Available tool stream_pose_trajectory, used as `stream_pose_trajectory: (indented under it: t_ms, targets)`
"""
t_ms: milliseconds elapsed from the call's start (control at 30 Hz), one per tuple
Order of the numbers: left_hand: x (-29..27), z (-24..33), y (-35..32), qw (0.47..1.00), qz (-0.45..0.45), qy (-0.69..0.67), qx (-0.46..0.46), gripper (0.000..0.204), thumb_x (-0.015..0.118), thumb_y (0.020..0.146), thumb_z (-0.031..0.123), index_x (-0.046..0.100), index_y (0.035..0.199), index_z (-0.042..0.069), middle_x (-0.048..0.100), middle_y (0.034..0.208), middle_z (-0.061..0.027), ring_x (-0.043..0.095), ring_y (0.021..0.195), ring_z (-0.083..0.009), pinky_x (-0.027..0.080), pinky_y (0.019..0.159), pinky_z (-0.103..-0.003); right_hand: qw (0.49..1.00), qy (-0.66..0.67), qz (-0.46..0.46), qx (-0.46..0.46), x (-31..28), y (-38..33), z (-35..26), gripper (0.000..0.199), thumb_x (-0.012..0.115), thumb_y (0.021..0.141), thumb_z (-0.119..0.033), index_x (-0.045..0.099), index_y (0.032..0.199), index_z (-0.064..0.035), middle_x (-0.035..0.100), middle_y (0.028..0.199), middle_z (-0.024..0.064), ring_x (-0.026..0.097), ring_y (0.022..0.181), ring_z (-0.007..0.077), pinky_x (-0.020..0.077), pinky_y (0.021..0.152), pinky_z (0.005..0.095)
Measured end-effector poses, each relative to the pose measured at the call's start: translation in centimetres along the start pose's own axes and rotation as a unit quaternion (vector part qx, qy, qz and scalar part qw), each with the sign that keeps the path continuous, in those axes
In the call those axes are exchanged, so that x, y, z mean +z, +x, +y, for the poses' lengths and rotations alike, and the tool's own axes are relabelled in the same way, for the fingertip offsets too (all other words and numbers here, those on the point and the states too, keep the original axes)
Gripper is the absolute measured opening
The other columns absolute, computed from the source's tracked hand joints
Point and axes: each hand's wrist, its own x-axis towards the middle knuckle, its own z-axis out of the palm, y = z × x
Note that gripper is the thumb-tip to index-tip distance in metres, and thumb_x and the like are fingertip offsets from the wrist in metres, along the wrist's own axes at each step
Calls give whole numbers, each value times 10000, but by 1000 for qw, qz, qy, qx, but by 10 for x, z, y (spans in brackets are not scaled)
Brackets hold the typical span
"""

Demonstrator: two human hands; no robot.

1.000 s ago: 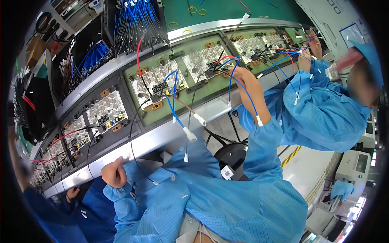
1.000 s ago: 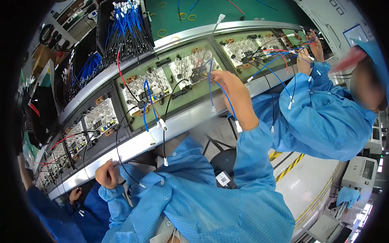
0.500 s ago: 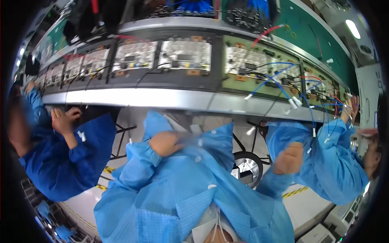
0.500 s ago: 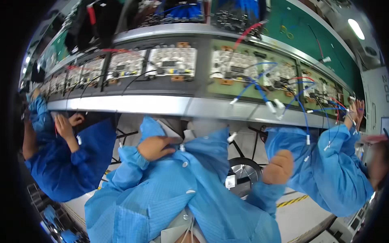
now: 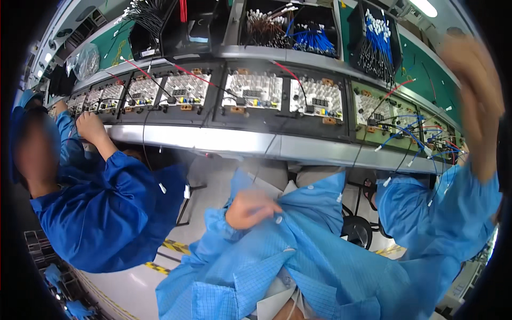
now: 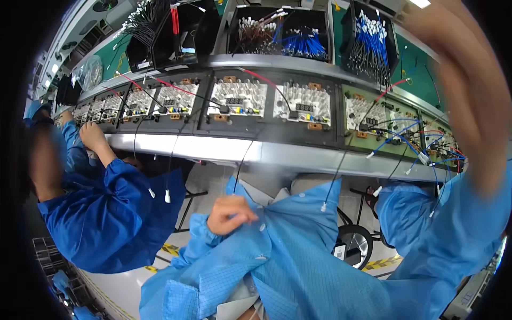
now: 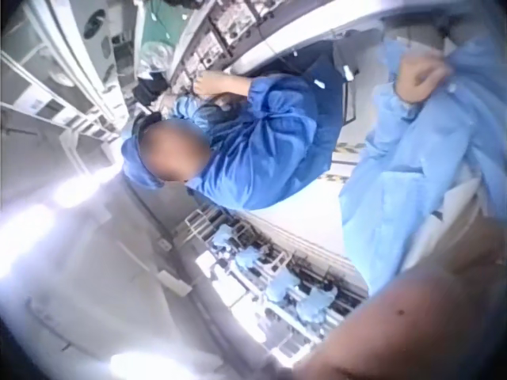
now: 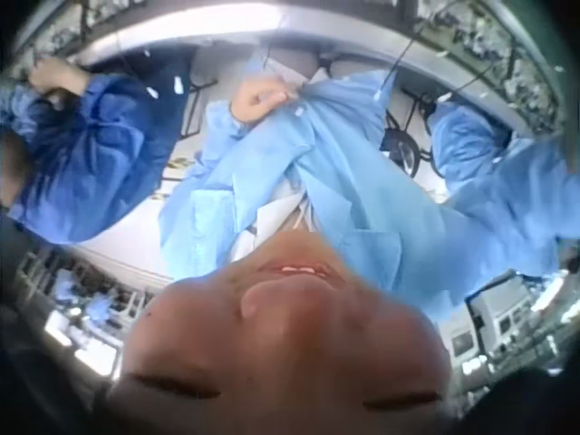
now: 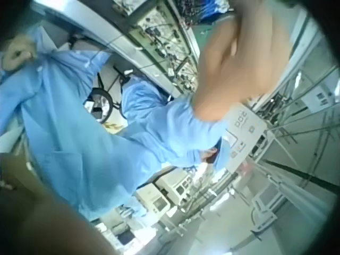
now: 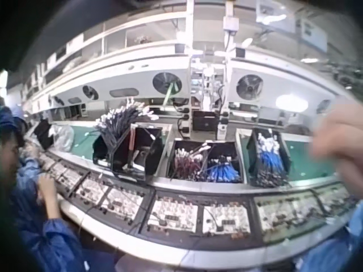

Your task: Connecting test probes and cables to multiple printed circuit boards on a testing rack to verify functionality.

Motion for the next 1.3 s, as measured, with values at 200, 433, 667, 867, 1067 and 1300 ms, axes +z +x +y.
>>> stream_pose_trajectory:
  t_ms: [200,433,667,867,1067,1300]
  targets:
    - [-40,16,-13,971,78,199,112,161,680,774,129,707,928,87,636,936,-110,609,870,-241,489,751,-360,951,-23,-307,-2,185,180,35,233,504,910,-199,624,1030,-40,649,961,164,628,915,322,493,789,411]
    - [-25,-34,9,984,29,166,62,186,648,806,119,666,991,129,584,1143,-94,550,1069,-291,462,890,-385,957,-78,-279,6,388,219,82,283,654,786,-175,629,1065,-140,625,1080,87,570,1067,297,474,871,431]
    - [-40,-53,47,997,-79,24,-7,199,548,785,-1,660,929,77,591,1190,-58,535,1126,-288,440,944,-383,952,-11,-305,-32,431,223,113,134,678,779,-156,645,903,-116,660,865,64,616,950,272,355,992,496]
    - [-42,-60,47,997,-61,-49,5,217,519,782,-35,689,888,48,585,1233,-116,534,1155,-295,410,973,-386,978,33,-197,-55,414,215,117,71,683,730,-172,657,718,-106,649,692,110,641,719,312,486,623,418]
    - [-49,-47,13,993,52,-106,-24,253,535,755,-34,722,892,67,587,1228,-143,503,1193,-315,379,993,-406,996,36,-62,-62,378,219,123,78,596,771,-115,661,808,-95,670,793,103,641,761,313,498,656,411]
    - [-33,-32,-3,991,118,33,60,292,525,655,-10,725,843,88,573,1237,-149,492,1178,-350,352,994,-446,997,45,61,26,336,225,96,132,561,869,-194,635,949,-120,651,893,119,619,863,337,491,718,416]
